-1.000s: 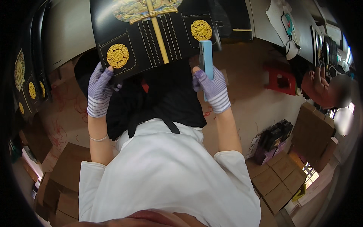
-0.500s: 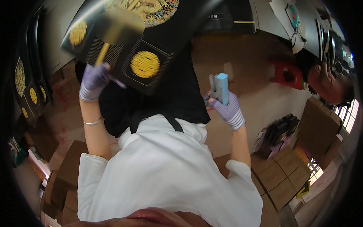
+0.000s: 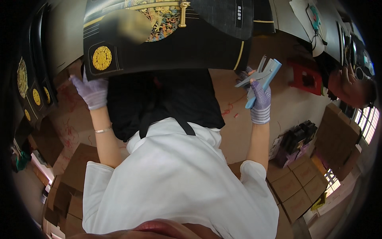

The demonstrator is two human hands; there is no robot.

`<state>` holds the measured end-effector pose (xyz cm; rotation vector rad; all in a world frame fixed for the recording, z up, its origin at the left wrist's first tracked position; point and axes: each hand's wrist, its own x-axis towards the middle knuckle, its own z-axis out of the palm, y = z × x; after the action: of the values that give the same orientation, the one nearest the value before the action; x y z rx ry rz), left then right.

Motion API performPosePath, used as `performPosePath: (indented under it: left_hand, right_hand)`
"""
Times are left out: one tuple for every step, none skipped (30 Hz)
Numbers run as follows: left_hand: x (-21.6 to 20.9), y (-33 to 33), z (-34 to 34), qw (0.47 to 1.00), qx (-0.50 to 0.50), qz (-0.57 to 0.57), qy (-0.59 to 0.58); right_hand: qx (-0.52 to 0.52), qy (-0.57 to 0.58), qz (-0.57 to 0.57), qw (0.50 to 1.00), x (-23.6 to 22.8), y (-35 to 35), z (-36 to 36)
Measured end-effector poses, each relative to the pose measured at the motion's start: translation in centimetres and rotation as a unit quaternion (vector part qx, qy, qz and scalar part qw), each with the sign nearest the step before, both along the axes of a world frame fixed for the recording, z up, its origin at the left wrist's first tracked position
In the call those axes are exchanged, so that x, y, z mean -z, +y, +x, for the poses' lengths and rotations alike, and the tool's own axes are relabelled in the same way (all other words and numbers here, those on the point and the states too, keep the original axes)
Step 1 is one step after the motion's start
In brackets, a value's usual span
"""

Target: Stapling the edges of decorative black and gold folders in a packaging facility.

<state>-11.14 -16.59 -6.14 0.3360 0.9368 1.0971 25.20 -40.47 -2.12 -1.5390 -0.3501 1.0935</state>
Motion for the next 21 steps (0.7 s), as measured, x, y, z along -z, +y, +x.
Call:
performPosePath:
  left_hand:
    - [1.7,-0.8,-0.7,0.999,-0.003,0.006,-0.046]
    - [2.1,-2.0,-0.1,0.997,-0.029,-0.023,-0.069]
    - [2.3,-3.5,0.9,0.993,-0.057,-0.051,-0.091]
    - [3.2,-5.0,1.7,0.985,-0.016,-0.05,-0.164]
    - [3.5,-6.3,2.5,0.971,0.025,-0.048,-0.234]
    - [2.8,-7.1,3.9,0.969,0.092,-0.041,-0.227]
    - [1.6,-7.9,5.5,0.963,0.156,-0.031,-0.219]
    - [0.9,-8.5,7.0,0.961,0.208,0.003,-0.183]
    - [0.2,-9.1,8.2,0.955,0.256,0.036,-0.146]
    - [-0.4,-9.3,9.3,0.962,0.251,0.008,-0.107]
    - [-0.8,-9.5,10.0,0.967,0.244,-0.021,-0.067]
    - [-0.6,-9.4,10.6,0.972,0.229,-0.048,-0.019]
    - [-0.9,-9.2,10.5,0.973,0.225,-0.049,-0.018]
    - [-1.5,-8.7,10.4,0.976,0.212,-0.046,0.023]
    - [-1.8,-8.4,10.3,0.977,0.198,-0.044,0.064]
    - [-1.4,-8.1,9.8,0.977,0.188,-0.004,0.105]
    - [-1.4,-7.7,9.2,0.973,0.2,-0.006,0.115]
    - [-1.5,-7.3,8.7,0.97,0.203,-0.006,0.134]
    - [-1.5,-6.9,8.2,0.967,0.206,-0.005,0.153]
    - [-1.4,-6.6,7.8,0.961,0.215,0.013,0.176]
    - [-1.5,-6.5,7.5,0.961,0.214,0.01,0.176]
  right_hand:
    - [0.018,-0.009,0.006,1.0,0.3,0.0,0.3]
    - [0.036,-0.017,0.011,0.999,0.6,0.0,0.6]
    - [0.034,-0.017,0.009,0.999,0.4,0.4,0.5]
    - [0.015,-0.058,0.019,0.998,0.2,0.8,0.3]
    - [-0.002,-0.097,0.029,0.995,-0.2,1.5,-0.5]
    - [-0.004,-0.062,0.018,0.998,-1.0,2.4,-1.9]
    - [-0.053,-0.056,-0.016,0.997,-1.3,2.9,-2.6]
    - [-0.077,-0.045,-0.015,0.996,-1.3,3.4,-3.9]
    - [-0.102,-0.033,-0.014,0.994,-1.3,3.9,-5.3]
    - [-0.157,-0.001,-0.057,0.986,-1.7,4.1,-6.2]
    - [-0.213,0.032,-0.099,0.972,-2.1,4.2,-7.3]
    - [-0.209,0.093,-0.04,0.973,-1.9,4.5,-9.2]
    - [-0.269,0.08,-0.044,0.959,-1.7,4.3,-9.5]
    - [-0.294,0.028,-0.079,0.952,-1.4,3.6,-9.7]
    - [-0.317,-0.024,-0.112,0.941,-1.2,3.2,-9.9]
    - [-0.322,-0.022,-0.111,0.94,-1.2,3.3,-9.5]
    - [-0.333,-0.101,-0.133,0.928,-1.3,3.3,-9.2]
    - [-0.342,-0.181,-0.154,0.909,-1.5,3.5,-9.1]
    - [-0.342,-0.179,-0.155,0.909,-1.7,3.9,-9.1]
    - [-0.367,-0.196,-0.155,0.896,-2.0,4.4,-9.1]
    - [-0.391,-0.213,-0.154,0.882,-2.3,4.9,-9.1]
